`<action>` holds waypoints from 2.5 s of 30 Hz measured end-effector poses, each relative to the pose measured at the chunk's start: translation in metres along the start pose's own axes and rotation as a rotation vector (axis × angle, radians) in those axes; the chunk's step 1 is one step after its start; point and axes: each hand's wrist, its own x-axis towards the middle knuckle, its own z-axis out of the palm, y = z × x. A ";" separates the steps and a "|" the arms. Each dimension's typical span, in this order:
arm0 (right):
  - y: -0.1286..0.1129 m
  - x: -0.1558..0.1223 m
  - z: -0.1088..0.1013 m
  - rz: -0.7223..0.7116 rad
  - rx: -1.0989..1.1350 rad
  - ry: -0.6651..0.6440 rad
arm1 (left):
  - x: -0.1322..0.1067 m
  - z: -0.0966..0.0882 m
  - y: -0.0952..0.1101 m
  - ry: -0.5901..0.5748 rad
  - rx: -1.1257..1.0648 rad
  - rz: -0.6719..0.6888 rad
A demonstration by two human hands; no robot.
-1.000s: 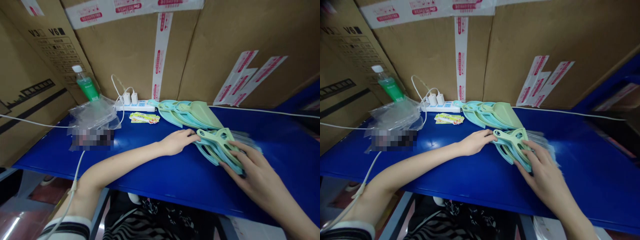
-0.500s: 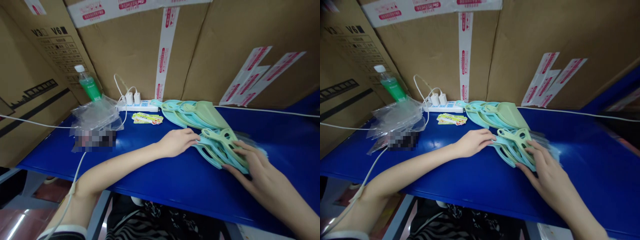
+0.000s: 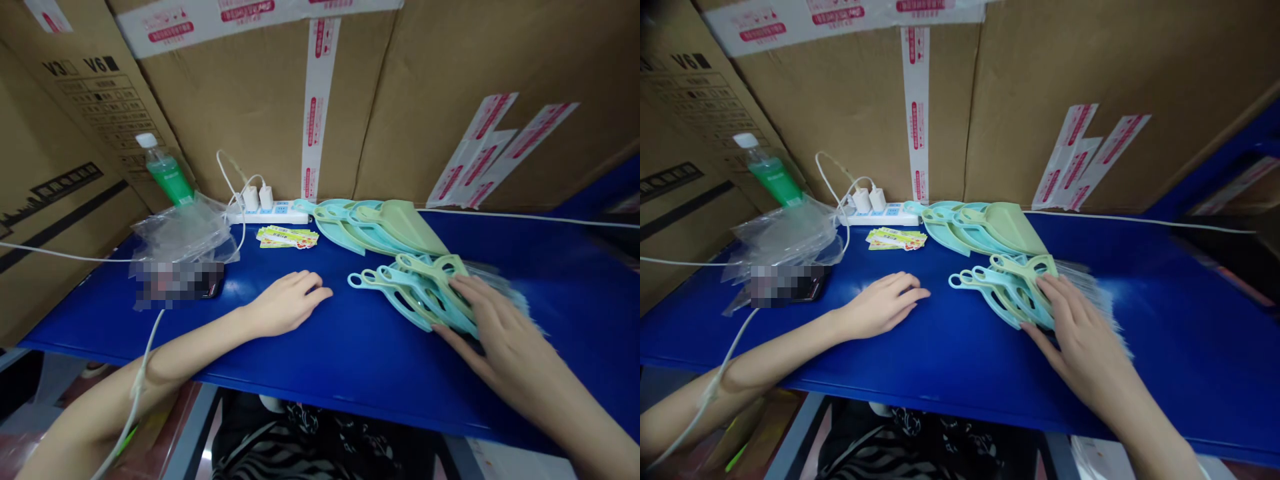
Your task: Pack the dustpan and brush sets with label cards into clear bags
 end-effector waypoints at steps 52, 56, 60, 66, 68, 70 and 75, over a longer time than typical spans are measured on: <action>-0.092 0.090 0.045 -0.271 0.447 -0.373 | -0.039 -0.005 -0.022 -0.035 0.048 0.054; -0.091 0.091 0.045 -0.248 0.429 -0.372 | -0.039 -0.005 -0.023 -0.032 0.044 0.051; -0.091 0.092 0.044 -0.266 0.412 -0.365 | -0.039 -0.006 -0.023 -0.043 0.066 0.055; -0.090 0.090 0.044 -0.268 0.415 -0.338 | -0.040 -0.006 -0.024 -0.031 0.066 0.062; -0.090 0.090 0.044 -0.257 0.419 -0.336 | -0.040 -0.006 -0.024 -0.025 0.061 0.061; -0.090 0.090 0.044 -0.245 0.424 -0.346 | -0.040 -0.006 -0.023 -0.012 0.060 0.061; -0.089 0.091 0.042 -0.243 0.413 -0.399 | -0.039 -0.006 -0.023 -0.002 0.061 0.060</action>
